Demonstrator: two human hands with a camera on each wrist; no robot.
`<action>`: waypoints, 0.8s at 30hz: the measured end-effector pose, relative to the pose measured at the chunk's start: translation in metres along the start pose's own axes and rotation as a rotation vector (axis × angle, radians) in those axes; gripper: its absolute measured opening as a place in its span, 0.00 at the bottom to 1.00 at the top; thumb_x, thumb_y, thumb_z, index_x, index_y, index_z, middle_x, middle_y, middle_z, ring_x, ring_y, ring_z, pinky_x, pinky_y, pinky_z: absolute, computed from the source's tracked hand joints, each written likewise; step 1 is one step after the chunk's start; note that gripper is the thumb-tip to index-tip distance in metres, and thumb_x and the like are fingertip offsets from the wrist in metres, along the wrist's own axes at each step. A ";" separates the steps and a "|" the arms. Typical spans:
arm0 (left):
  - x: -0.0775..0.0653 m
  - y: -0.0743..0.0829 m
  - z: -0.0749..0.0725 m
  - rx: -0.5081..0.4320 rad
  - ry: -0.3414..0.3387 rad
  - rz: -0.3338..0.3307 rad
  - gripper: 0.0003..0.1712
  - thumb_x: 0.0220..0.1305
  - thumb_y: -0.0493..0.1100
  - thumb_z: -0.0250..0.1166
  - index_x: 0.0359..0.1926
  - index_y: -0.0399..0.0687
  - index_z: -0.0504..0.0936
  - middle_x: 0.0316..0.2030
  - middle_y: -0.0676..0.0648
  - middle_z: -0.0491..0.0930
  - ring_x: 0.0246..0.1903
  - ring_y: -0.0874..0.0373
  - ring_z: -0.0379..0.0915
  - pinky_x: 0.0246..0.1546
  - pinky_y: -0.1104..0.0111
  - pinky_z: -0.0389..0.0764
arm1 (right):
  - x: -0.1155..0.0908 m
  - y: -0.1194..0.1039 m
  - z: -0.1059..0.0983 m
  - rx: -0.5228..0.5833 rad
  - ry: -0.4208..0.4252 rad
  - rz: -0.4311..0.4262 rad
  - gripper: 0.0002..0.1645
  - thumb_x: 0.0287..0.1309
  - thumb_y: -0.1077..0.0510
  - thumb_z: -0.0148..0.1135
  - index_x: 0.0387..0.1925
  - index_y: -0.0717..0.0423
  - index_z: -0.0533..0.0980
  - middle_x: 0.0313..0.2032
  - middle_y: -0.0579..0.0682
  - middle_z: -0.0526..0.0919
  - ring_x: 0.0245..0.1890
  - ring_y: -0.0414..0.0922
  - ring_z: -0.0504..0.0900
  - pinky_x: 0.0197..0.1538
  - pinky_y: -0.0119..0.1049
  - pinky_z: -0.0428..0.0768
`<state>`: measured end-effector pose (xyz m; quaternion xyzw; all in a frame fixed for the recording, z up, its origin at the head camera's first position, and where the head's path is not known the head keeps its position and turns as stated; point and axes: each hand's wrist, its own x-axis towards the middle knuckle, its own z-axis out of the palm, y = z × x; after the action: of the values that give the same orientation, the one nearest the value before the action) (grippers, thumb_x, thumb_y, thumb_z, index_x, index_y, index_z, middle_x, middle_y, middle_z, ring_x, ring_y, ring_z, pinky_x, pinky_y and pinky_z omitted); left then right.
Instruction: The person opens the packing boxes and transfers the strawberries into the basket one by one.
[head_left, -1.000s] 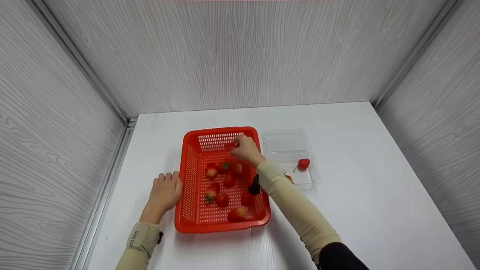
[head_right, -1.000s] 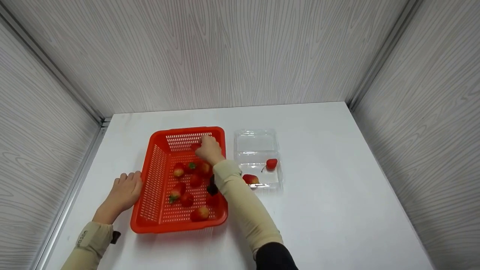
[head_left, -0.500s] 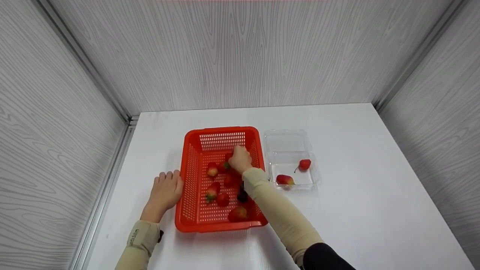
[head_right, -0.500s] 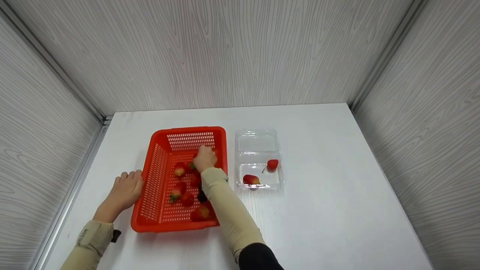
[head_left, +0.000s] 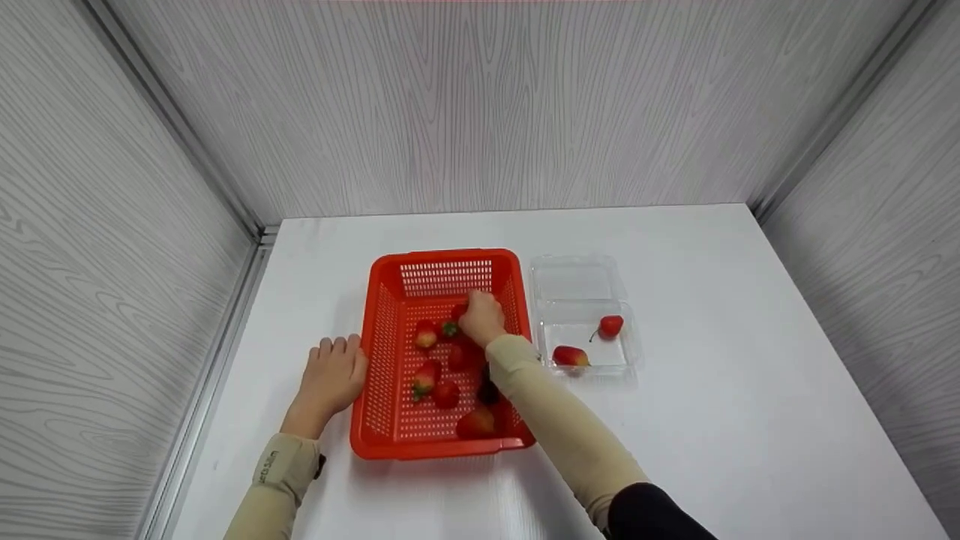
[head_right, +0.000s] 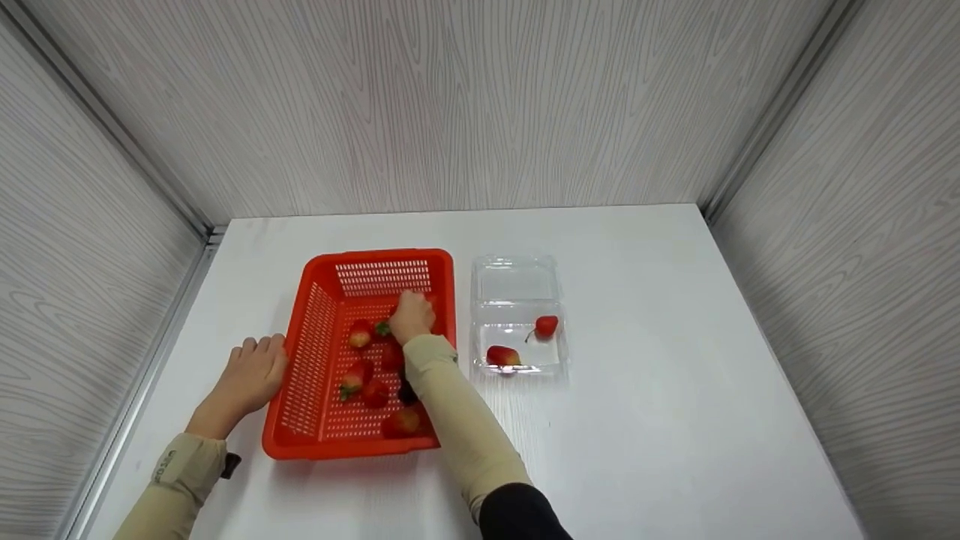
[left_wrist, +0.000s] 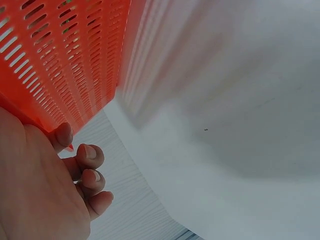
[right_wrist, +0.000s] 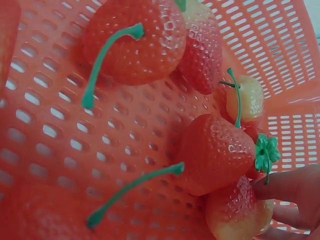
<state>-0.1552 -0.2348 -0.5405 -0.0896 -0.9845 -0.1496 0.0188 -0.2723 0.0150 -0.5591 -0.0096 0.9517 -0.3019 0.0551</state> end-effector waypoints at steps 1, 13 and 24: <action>0.000 0.000 0.000 -0.002 -0.001 -0.004 0.13 0.74 0.44 0.40 0.40 0.40 0.68 0.31 0.42 0.65 0.34 0.45 0.58 0.38 0.53 0.60 | 0.000 0.000 0.000 -0.002 -0.008 -0.001 0.13 0.54 0.65 0.63 0.43 0.60 0.79 0.43 0.58 0.83 0.42 0.52 0.82 0.45 0.46 0.79; 0.001 -0.001 0.002 0.000 -0.022 -0.004 0.13 0.74 0.44 0.40 0.41 0.39 0.67 0.32 0.41 0.65 0.36 0.44 0.58 0.39 0.52 0.60 | -0.002 -0.007 -0.017 -0.080 -0.090 0.008 0.17 0.55 0.57 0.65 0.46 0.59 0.78 0.45 0.59 0.79 0.47 0.55 0.79 0.46 0.48 0.79; 0.002 -0.001 0.002 -0.019 -0.027 -0.022 0.15 0.75 0.45 0.40 0.40 0.39 0.67 0.34 0.40 0.65 0.38 0.43 0.58 0.41 0.51 0.59 | -0.008 -0.040 -0.074 -0.182 -0.058 -0.158 0.20 0.59 0.55 0.61 0.50 0.60 0.77 0.51 0.59 0.77 0.52 0.55 0.74 0.49 0.51 0.78</action>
<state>-0.1568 -0.2347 -0.5428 -0.0808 -0.9841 -0.1581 0.0032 -0.2731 0.0255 -0.4752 -0.0981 0.9695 -0.2172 0.0576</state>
